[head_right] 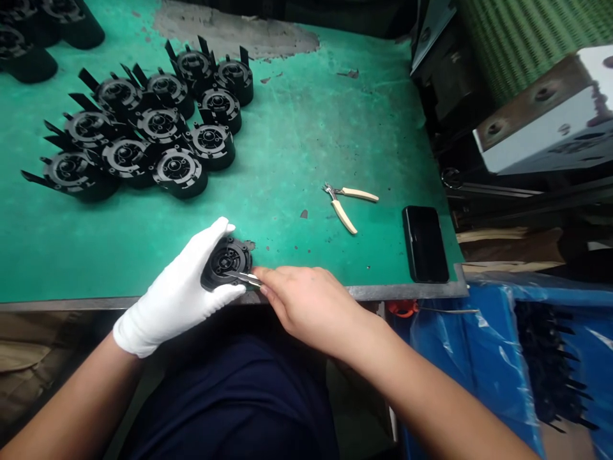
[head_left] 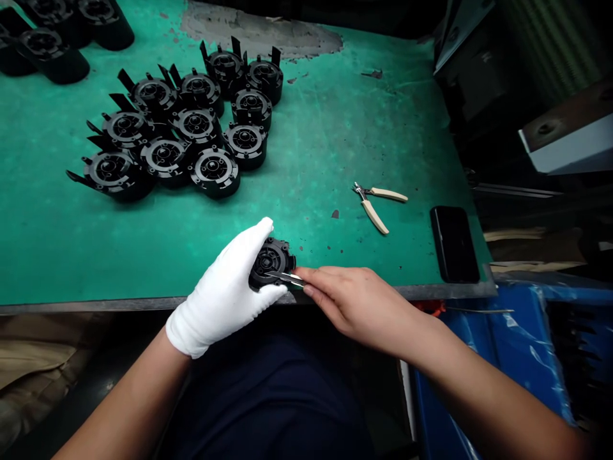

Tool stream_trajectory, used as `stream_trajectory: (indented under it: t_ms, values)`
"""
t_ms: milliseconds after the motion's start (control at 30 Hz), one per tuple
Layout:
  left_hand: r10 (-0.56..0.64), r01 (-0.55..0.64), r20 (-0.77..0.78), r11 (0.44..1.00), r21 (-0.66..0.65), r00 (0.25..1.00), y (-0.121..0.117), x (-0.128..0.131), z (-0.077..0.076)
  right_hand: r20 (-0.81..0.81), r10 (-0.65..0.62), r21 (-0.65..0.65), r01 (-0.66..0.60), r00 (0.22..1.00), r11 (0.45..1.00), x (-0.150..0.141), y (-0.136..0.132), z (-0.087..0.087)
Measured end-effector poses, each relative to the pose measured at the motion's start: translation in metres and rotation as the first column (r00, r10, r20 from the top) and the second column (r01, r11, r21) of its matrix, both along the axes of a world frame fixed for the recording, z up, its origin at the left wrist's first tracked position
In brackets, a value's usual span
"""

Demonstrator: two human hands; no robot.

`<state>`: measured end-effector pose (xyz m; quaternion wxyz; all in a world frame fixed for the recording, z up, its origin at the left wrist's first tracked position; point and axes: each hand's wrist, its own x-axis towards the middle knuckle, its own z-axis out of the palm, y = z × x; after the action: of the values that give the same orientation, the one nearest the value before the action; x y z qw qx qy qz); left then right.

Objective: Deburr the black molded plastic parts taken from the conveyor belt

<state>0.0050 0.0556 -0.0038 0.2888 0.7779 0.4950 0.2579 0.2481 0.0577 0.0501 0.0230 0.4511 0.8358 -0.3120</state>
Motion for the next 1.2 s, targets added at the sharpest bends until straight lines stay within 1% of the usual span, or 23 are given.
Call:
stream_trajectory:
  t_ms: [133, 267, 367, 433, 467, 500, 533, 567, 600, 633, 667, 700, 767, 800, 833, 867, 900, 1000, 1033, 1067, 1133, 1167, 1200]
  values:
    - [-0.006, 0.006, -0.009, 1.000, -0.008, 1.000, 0.000, -0.001, 0.000, 0.016, 0.045, -0.032, -0.044, 0.999, 0.999, 0.000, 0.005, -0.001]
    - [-0.054, 0.054, -0.037, 0.998, -0.017, 0.998, 0.006, -0.005, 0.003, -0.031, 0.148, -0.148, -0.151, 0.989, 0.977, 0.002, 0.025, 0.006]
    - [-0.079, 0.079, -0.044, 0.997, -0.011, 0.996, 0.010, -0.007, 0.004, -0.055, 0.168, -0.213, -0.176, 0.984, 0.961, 0.005, 0.039, 0.012]
    - [-0.035, 0.036, -0.029, 0.999, 0.024, 0.999, 0.007, -0.004, 0.001, -0.125, 0.108, -0.259, -0.138, 0.986, 0.956, 0.010, 0.038, 0.010]
    - [0.032, -0.031, -0.020, 0.998, 0.060, 0.999, 0.004, -0.001, -0.001, -0.180, 0.033, -0.299, -0.086, 0.983, 0.950, 0.012, 0.033, 0.008]
    - [0.122, -0.120, -0.010, 0.987, 0.106, 0.993, -0.001, 0.002, -0.004, -0.238, -0.084, -0.364, -0.009, 0.968, 0.931, 0.014, 0.025, 0.003]
    - [0.216, -0.214, 0.002, 0.965, 0.152, 0.976, -0.008, 0.005, -0.008, -0.287, -0.228, -0.450, 0.079, 0.930, 0.890, 0.015, 0.014, -0.002]
    - [0.297, -0.294, 0.012, 0.937, 0.191, 0.955, -0.015, 0.009, -0.010, -0.313, -0.390, -0.562, 0.162, 0.866, 0.811, 0.015, 0.000, -0.009]
    - [0.355, -0.349, 0.015, 0.912, 0.214, 0.935, -0.023, 0.012, -0.013, -0.304, -0.548, -0.686, 0.220, 0.779, 0.693, 0.011, -0.015, -0.017]
    - [0.384, -0.377, 0.009, 0.900, 0.217, 0.923, -0.030, 0.014, -0.014, -0.295, -0.662, -0.789, 0.216, 0.689, 0.576, 0.005, -0.032, -0.024]
    - [0.392, -0.383, 0.000, 0.900, 0.208, 0.920, -0.036, 0.015, -0.015, -0.294, -0.748, -0.866, 0.165, 0.596, 0.472, -0.003, -0.047, -0.030]
    - [0.393, -0.384, -0.010, 0.903, 0.192, 0.919, -0.040, 0.015, -0.015, -0.281, -0.815, -0.916, 0.113, 0.506, 0.386, -0.014, -0.062, -0.036]
    - [0.402, -0.394, -0.015, 0.904, 0.165, 0.916, -0.045, 0.014, -0.015, -0.223, -0.906, -0.968, 0.029, 0.359, 0.250, -0.037, -0.083, -0.043]
    - [0.405, -0.399, -0.010, 0.903, 0.162, 0.914, -0.045, 0.014, -0.015, -0.198, -0.929, -0.978, -0.007, 0.311, 0.206, -0.047, -0.089, -0.044]
    - [0.405, -0.399, -0.005, 0.903, 0.163, 0.914, -0.044, 0.013, -0.016, -0.181, -0.943, -0.983, -0.033, 0.278, 0.179, -0.055, -0.092, -0.045]
    - [0.403, -0.397, -0.002, 0.902, 0.167, 0.915, -0.043, 0.013, -0.016, -0.177, -0.949, -0.984, -0.052, 0.260, 0.169, -0.061, -0.094, -0.046]
    - [0.403, -0.397, -0.002, 0.902, 0.170, 0.915, -0.041, 0.013, -0.016, -0.186, -0.949, -0.982, -0.064, 0.255, 0.175, -0.063, -0.094, -0.045]
    - [0.401, -0.391, -0.020, 0.902, 0.184, 0.916, -0.039, 0.013, -0.018, -0.236, -0.936, -0.972, -0.060, 0.260, 0.229, -0.062, -0.092, -0.041]
    - [0.400, -0.388, -0.028, 0.901, 0.195, 0.916, -0.039, 0.013, -0.018, -0.265, -0.926, -0.964, -0.057, 0.269, 0.260, -0.060, -0.092, -0.037]
    - [0.396, -0.381, -0.040, 0.902, 0.206, 0.917, -0.038, 0.012, -0.019, -0.316, -0.903, -0.948, -0.065, 0.290, 0.311, -0.060, -0.093, -0.033]
    - [0.387, -0.363, -0.069, 0.905, 0.223, 0.920, -0.039, 0.012, -0.020, -0.474, -0.801, -0.877, -0.116, 0.365, 0.466, -0.062, -0.098, -0.022]
    - [0.388, -0.362, -0.079, 0.904, 0.226, 0.918, -0.039, 0.011, -0.020, -0.545, -0.737, -0.833, -0.158, 0.399, 0.530, -0.066, -0.101, -0.017]
    - [0.393, -0.367, -0.083, 0.903, 0.225, 0.916, -0.039, 0.011, -0.021, -0.581, -0.700, -0.810, -0.210, 0.415, 0.548, -0.070, -0.104, -0.014]
